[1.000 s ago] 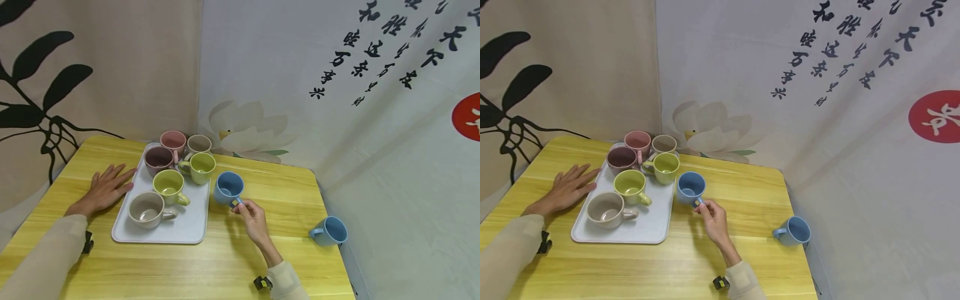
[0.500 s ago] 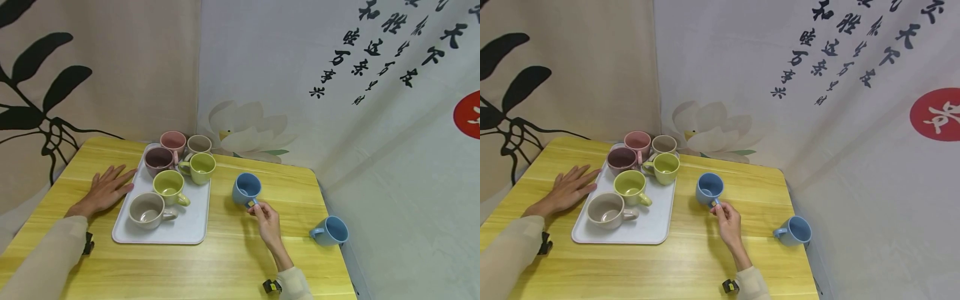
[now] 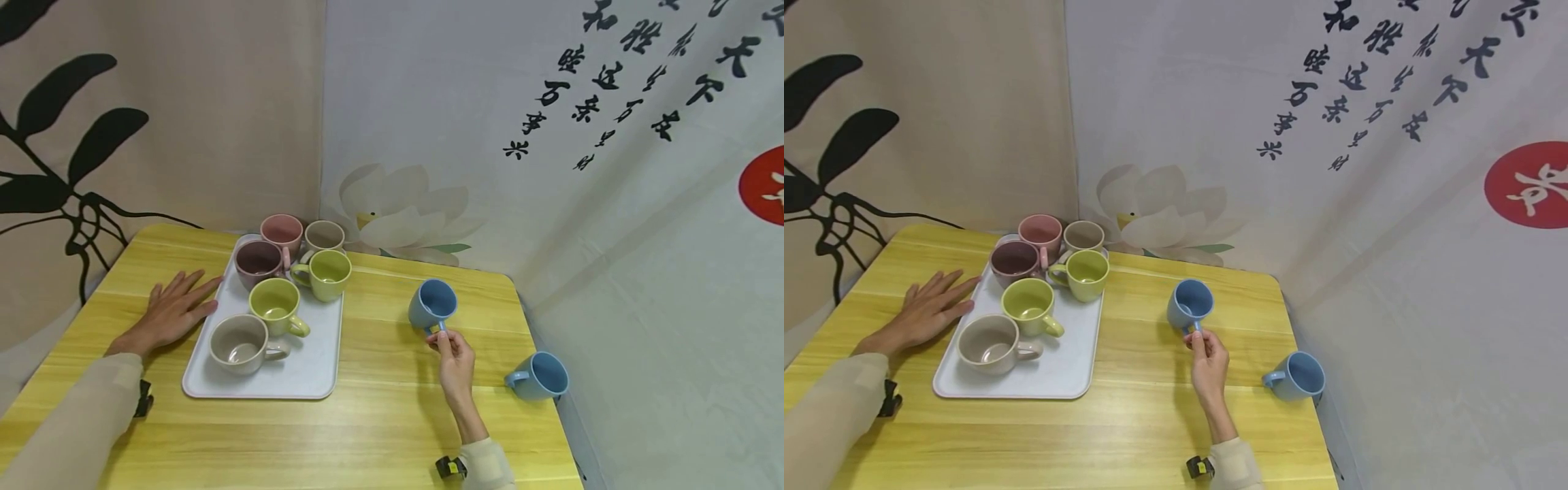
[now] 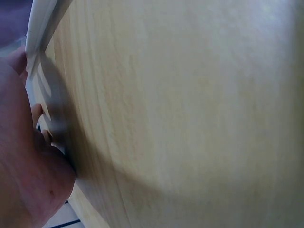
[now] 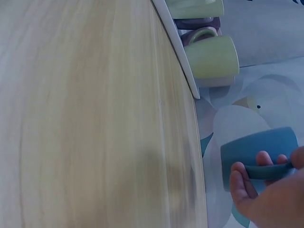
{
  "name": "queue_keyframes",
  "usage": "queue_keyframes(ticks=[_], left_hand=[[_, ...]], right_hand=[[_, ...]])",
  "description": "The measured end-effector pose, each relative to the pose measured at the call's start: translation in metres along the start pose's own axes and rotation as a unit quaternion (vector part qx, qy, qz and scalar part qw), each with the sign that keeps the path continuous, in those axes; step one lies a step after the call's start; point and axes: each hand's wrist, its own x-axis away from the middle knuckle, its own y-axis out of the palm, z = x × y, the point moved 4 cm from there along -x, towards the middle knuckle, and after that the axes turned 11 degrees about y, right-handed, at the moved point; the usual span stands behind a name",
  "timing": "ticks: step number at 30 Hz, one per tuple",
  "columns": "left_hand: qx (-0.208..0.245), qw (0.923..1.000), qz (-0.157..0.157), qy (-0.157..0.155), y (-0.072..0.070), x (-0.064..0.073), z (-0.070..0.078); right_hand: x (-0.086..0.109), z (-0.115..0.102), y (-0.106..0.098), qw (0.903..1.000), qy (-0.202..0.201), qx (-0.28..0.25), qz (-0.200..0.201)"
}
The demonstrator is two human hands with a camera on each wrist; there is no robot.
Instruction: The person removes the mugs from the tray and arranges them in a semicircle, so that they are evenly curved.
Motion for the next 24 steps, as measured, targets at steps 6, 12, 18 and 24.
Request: queue_keyframes(ticks=[6, 12, 18, 24], left_hand=[[0.006, 1.0000, 0.003, 0.005, 0.001, 0.000, -0.002], [0.008, 0.9999, 0.008, 0.009, 0.000, 0.001, -0.001], [0.000, 1.0000, 0.000, 0.002, -0.001, 0.001, 0.000], [0.001, 1.0000, -0.003, -0.002, -0.001, 0.001, 0.001]], right_hand=[[-0.004, 0.001, -0.007, 0.9990, 0.006, -0.003, 0.044], [-0.008, 0.000, -0.013, 0.9969, 0.002, -0.016, 0.077], [-0.013, 0.002, -0.021, 0.9938, 0.009, -0.009, 0.110], [-0.016, 0.004, -0.029, 0.9891, 0.013, -0.002, 0.146]])
